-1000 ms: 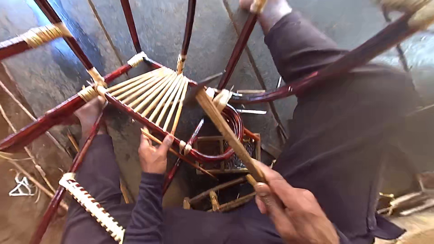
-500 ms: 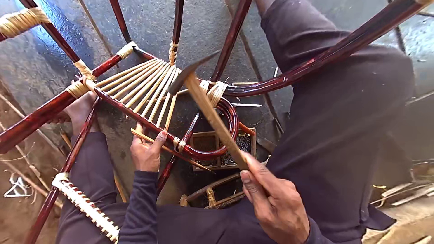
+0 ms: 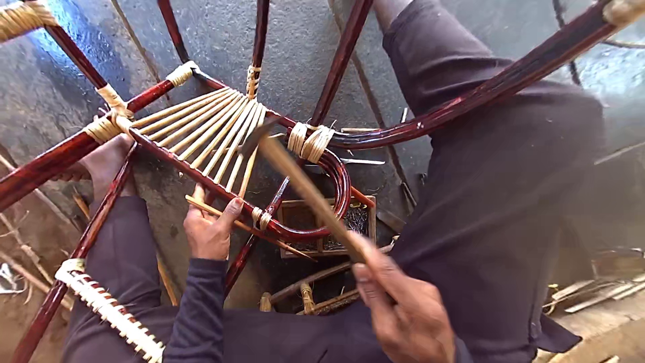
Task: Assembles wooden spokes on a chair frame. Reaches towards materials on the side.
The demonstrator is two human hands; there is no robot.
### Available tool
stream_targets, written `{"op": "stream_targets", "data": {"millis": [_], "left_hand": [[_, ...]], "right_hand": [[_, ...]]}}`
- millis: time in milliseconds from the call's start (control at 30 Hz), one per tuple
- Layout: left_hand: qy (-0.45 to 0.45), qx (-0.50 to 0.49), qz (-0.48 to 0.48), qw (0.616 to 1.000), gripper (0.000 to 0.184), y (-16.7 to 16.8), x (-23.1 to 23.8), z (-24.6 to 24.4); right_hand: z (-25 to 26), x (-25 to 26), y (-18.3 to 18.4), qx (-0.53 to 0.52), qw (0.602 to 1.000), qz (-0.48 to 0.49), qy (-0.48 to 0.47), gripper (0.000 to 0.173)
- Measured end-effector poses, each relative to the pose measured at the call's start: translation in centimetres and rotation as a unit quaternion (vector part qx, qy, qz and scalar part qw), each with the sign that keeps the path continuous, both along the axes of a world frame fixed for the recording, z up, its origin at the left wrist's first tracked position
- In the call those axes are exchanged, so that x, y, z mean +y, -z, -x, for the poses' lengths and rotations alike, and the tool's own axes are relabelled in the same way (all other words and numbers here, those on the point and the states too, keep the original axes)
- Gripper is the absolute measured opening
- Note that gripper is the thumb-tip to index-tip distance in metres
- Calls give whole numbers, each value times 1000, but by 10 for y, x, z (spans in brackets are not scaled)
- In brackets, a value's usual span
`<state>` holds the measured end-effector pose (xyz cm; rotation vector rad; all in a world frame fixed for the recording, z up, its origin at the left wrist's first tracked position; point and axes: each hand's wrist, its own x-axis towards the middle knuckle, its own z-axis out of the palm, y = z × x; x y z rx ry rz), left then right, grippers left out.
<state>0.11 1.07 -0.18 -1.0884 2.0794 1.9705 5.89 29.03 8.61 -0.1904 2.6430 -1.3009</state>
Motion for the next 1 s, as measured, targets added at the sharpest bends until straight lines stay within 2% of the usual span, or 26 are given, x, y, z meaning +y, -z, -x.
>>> {"op": "stream_targets", "data": {"millis": [67,133,333,433,767,900,1000], "left_hand": [[-1,-12,1,1000,88,-3,-1,-8],[-8,3,-3,1000,88,0,0,0],[-33,-13,-5,999,89,-3,3,1],[-43,-18,-7,999,89,-3,3,2],[-31,-1,-1,1000,91,0,5,0],[-9,30,37,999,94,-3,8,-10],[30,66,165,984,94,-5,10,-6]], "right_hand": [[4,2,-19,3,999,31,20,45],[14,8,-19,17,999,26,9,45],[9,18,-3,27,990,-86,-105,43],[9,14,6,45,983,-118,-131,43],[6,13,13,5,995,-65,-79,42],[10,13,0,-22,999,-14,-32,45],[13,19,7,-22,999,-17,-45,44]]}}
